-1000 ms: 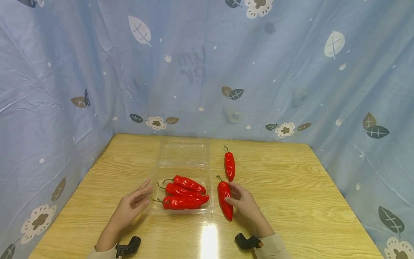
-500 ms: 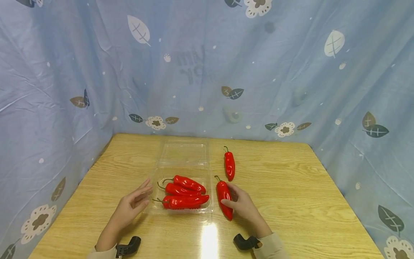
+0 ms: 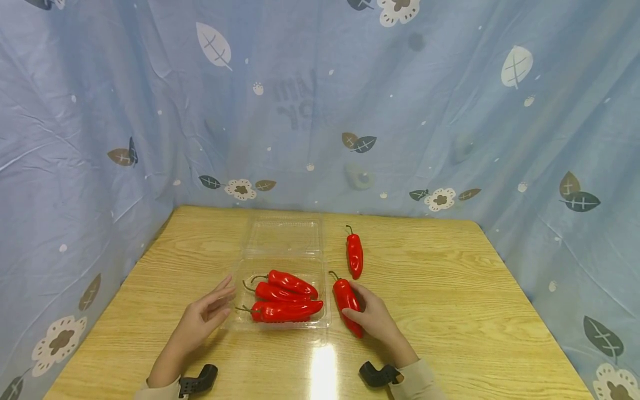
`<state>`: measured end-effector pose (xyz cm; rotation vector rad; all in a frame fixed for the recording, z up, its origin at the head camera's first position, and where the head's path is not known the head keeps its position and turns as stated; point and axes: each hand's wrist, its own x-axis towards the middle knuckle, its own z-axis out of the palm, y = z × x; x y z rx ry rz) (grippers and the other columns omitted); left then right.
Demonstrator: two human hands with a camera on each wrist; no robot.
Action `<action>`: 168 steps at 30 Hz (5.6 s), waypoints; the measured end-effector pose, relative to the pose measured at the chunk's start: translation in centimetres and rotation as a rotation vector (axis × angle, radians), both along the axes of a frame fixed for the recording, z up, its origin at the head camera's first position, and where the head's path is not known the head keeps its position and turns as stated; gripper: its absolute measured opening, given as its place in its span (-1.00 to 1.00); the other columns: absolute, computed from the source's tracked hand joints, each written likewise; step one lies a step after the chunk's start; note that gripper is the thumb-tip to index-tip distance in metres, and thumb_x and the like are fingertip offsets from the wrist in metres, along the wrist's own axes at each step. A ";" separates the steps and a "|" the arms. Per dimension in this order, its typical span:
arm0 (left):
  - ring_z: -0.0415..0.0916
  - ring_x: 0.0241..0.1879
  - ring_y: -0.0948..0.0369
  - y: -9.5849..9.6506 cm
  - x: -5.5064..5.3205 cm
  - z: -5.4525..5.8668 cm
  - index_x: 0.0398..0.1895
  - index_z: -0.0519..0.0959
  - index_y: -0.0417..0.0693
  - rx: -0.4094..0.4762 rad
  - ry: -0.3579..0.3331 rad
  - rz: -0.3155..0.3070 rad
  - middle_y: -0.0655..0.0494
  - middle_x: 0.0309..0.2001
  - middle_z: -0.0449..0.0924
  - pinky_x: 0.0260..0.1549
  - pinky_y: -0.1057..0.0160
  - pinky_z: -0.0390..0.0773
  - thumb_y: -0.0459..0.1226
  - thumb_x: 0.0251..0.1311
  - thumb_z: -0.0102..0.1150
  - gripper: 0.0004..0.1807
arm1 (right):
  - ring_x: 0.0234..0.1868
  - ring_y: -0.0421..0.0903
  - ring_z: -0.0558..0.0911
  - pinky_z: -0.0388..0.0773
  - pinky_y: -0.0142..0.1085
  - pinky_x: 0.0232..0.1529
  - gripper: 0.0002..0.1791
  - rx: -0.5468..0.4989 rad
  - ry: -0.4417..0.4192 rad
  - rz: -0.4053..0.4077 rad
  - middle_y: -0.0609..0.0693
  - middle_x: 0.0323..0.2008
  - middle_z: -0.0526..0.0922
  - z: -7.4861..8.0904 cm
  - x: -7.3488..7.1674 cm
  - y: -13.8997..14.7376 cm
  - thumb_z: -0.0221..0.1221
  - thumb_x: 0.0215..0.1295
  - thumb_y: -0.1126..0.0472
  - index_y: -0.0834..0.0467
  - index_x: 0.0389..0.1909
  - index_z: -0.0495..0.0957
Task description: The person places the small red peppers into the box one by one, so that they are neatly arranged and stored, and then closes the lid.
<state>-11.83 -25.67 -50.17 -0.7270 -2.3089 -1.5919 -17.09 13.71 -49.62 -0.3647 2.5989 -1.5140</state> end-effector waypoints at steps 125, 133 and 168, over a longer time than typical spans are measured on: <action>0.42 0.19 0.37 0.1 -0.1 0.3 0.17 0.33 -0.58 0.036 0.012 -0.018 -0.44 0.37 0.06 0.10 0.53 0.45 -0.61 0.21 0.01 -0.57 | 0.06 -0.03 0.55 0.57 -0.35 0.04 -0.49 -0.025 0.111 0.558 0.05 0.12 0.56 6.5 -4.6 -8.6 0.16 0.23 0.33 0.09 0.23 0.45; 0.41 0.20 0.37 0.1 0.0 0.2 0.18 0.33 -0.57 0.030 0.021 -0.016 -0.40 0.38 0.07 0.12 0.54 0.44 -0.62 0.20 0.02 -0.56 | -0.02 -0.08 0.57 0.58 -0.38 -0.01 -0.48 0.014 0.124 0.611 0.02 0.10 0.59 6.5 -4.7 -9.3 0.17 0.20 0.37 0.08 0.22 0.46; 0.42 0.18 0.39 0.2 0.1 0.4 0.16 0.35 -0.56 0.017 0.002 -0.001 -0.48 0.34 0.07 0.11 0.55 0.44 -0.60 0.21 0.03 -0.58 | 0.06 -0.13 0.51 0.48 -0.35 0.08 -0.46 0.194 0.036 0.602 -0.04 0.18 0.53 5.7 -4.7 -10.6 0.21 0.24 0.21 -0.05 0.27 0.43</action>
